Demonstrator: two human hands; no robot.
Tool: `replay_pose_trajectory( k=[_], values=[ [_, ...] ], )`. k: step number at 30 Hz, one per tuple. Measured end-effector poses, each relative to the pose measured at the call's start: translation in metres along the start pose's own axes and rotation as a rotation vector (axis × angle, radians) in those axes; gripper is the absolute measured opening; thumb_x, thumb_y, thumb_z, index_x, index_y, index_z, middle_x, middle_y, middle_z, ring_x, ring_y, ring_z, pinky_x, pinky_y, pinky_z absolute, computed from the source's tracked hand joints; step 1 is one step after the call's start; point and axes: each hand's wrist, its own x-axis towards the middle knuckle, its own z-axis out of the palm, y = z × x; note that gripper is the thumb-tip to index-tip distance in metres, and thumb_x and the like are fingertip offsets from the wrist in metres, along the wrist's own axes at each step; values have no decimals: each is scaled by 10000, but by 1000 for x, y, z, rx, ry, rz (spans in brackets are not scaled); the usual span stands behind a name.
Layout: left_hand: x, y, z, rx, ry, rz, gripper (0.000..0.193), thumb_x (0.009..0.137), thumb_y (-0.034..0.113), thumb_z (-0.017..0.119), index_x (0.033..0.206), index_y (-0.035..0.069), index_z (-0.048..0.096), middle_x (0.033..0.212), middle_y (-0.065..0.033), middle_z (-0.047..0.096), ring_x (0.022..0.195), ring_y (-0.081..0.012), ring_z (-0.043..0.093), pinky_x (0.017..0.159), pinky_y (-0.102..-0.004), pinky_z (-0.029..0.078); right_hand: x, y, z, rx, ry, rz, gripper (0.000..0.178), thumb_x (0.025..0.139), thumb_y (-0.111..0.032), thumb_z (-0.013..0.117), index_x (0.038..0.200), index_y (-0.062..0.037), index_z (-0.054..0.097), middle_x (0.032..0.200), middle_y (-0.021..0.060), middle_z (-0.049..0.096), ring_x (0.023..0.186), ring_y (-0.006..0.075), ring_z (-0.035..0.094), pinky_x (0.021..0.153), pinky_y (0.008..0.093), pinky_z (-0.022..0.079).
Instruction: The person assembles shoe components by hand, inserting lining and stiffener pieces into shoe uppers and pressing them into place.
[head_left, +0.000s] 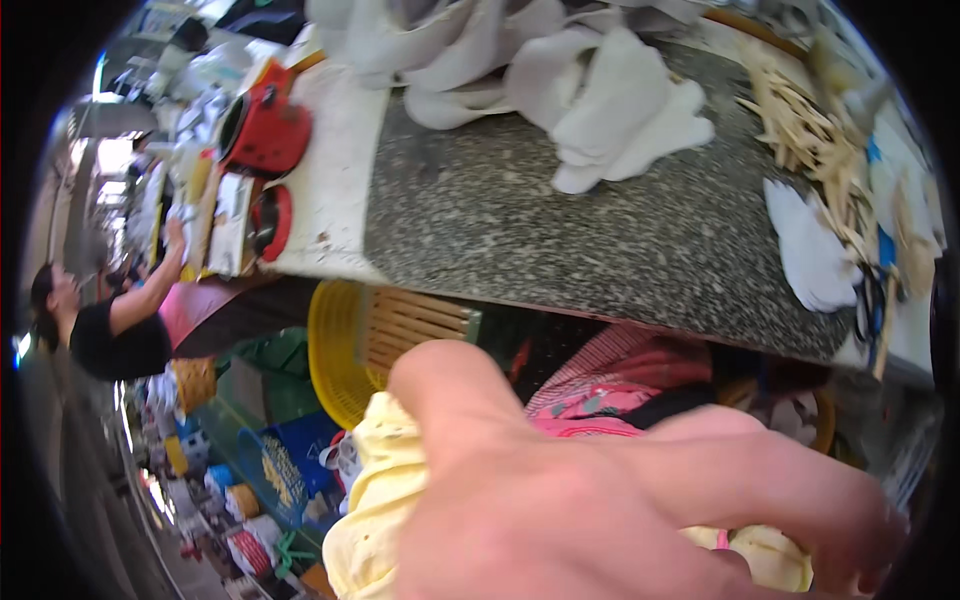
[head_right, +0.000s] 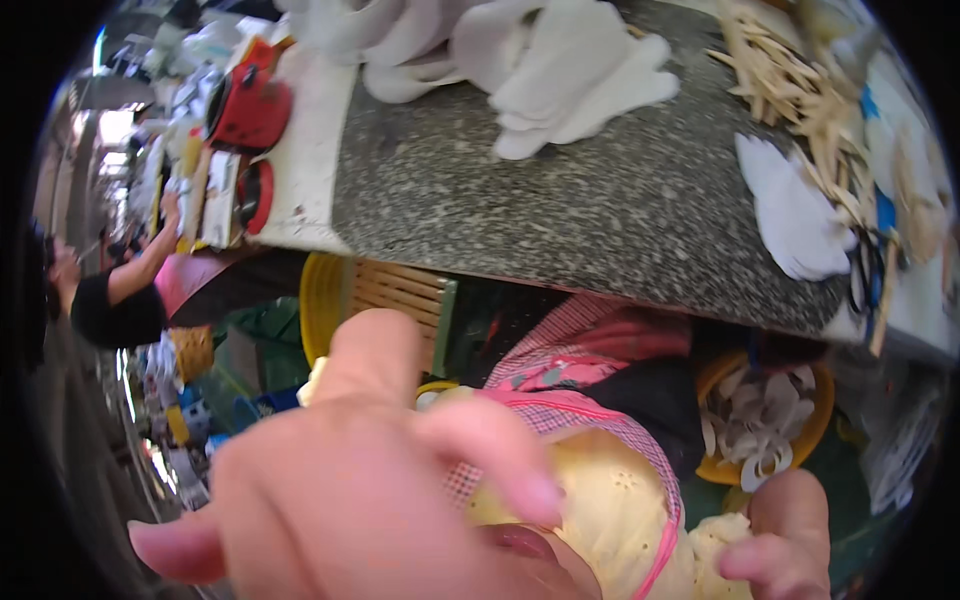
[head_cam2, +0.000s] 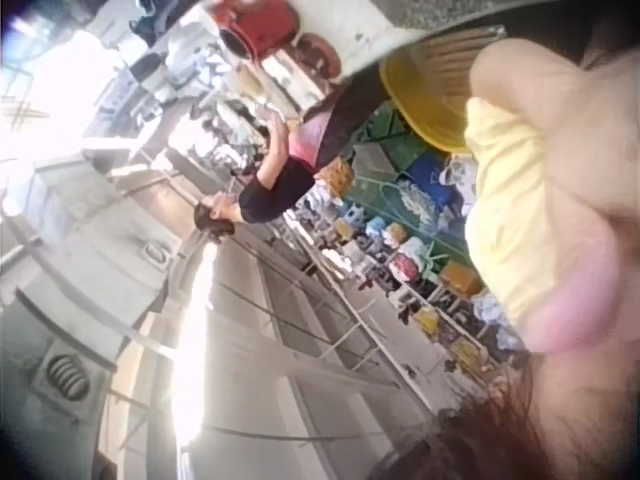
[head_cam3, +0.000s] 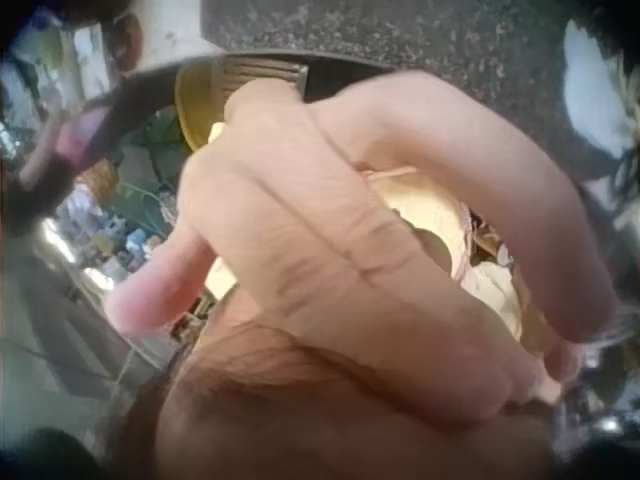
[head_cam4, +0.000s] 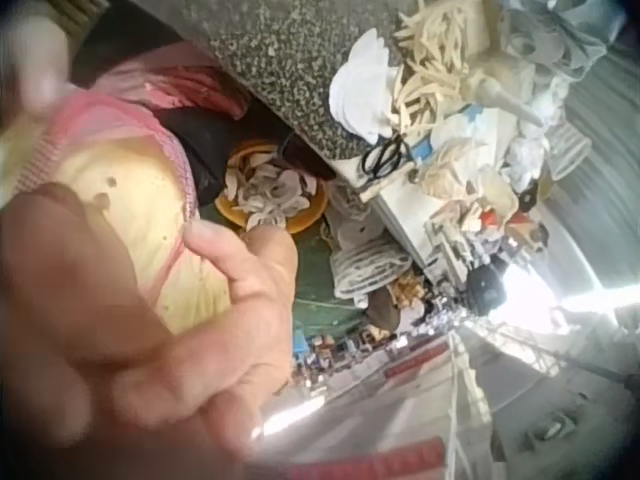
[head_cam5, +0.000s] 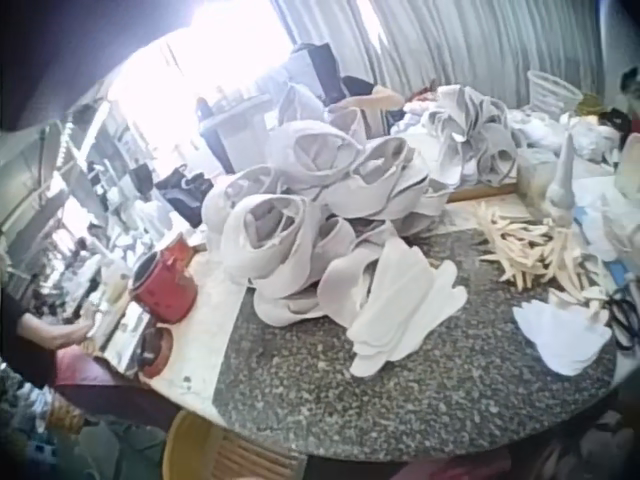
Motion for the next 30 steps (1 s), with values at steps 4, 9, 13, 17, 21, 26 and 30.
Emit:
replay_pose_trajectory(
  k=[4,9,13,17,21,26,30],
  values=[
    [0,14,-3,49,-20,107,245,830,301,479,1056,242,552,1116,146,456,1124,-36,300,936,-401,167,26,7,12,-377,329,95,463,789,-362,508,1101,-197,207,1194,80,219,1058,236,241,830,505,219],
    [6,5,-23,-65,-32,412,293,855,323,433,1130,256,506,1218,149,383,1168,-25,264,964,-414,142,85,-2,59,-1063,849,974,249,763,-329,515,870,-158,370,994,92,390,844,229,374,684,453,293],
    [29,2,-22,-149,-111,641,331,875,342,395,1189,266,469,1300,152,326,1203,-16,236,987,-425,122,103,-2,63,-1117,970,1301,179,751,-294,513,749,-123,459,876,98,479,724,221,448,613,419,346],
    [19,3,-32,-105,-251,888,383,885,343,384,1263,283,401,1369,169,264,1262,-2,127,1000,-473,48,117,-27,49,-1035,828,1420,168,751,-159,474,683,-17,533,722,95,529,609,189,519,607,353,467],
    [-9,33,-13,26,359,729,169,798,315,540,856,222,669,903,145,626,985,-65,392,883,-361,207,41,9,59,-1117,1208,158,447,935,-195,156,1086,111,445,851,169,564,711,113,549,668,210,496],
    [-31,14,-29,232,407,435,342,881,397,371,855,177,632,813,92,628,946,-119,410,910,-375,231,-46,27,14,-671,1053,-612,400,858,-329,335,1042,-54,560,1035,148,539,945,193,480,847,451,319],
    [-22,14,-34,523,361,397,296,874,396,394,997,184,561,948,64,598,916,-161,414,876,-384,270,-71,25,-20,-476,608,-481,495,832,-447,396,1203,-132,489,1282,128,403,1243,325,255,1015,589,36]
  ],
)
